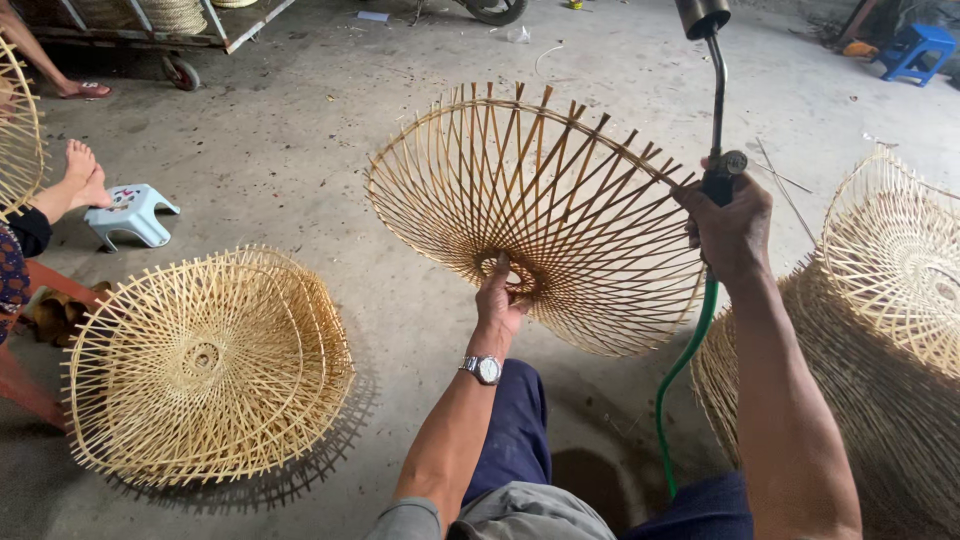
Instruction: The person uses a handheld torch to apply heat to a woven bamboo basket. They rotate the basket to treat different sections, then place it on a stack of similar baskets.
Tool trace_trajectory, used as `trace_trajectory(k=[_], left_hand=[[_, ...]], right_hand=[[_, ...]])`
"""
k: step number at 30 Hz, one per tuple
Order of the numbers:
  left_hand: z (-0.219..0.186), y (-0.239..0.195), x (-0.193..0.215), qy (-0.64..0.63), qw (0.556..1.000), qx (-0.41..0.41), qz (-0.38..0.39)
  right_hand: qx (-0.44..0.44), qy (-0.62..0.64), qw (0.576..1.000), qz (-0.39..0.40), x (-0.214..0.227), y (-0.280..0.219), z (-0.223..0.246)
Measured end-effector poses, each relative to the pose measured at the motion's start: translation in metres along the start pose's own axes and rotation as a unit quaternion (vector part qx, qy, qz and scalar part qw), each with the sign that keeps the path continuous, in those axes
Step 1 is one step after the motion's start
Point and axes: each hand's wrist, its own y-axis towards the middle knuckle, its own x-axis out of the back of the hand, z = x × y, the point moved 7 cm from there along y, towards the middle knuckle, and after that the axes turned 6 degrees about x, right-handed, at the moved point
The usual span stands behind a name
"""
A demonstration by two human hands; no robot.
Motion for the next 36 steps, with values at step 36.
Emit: trace_trajectory(k=[36], left_hand=[[-0.135,-0.094,-0.298,0.653,0.462,-0.524,0.293]], right_hand=[[-0.086,-0.221,0.971,-0.038,0.088,-0.097,-0.016]])
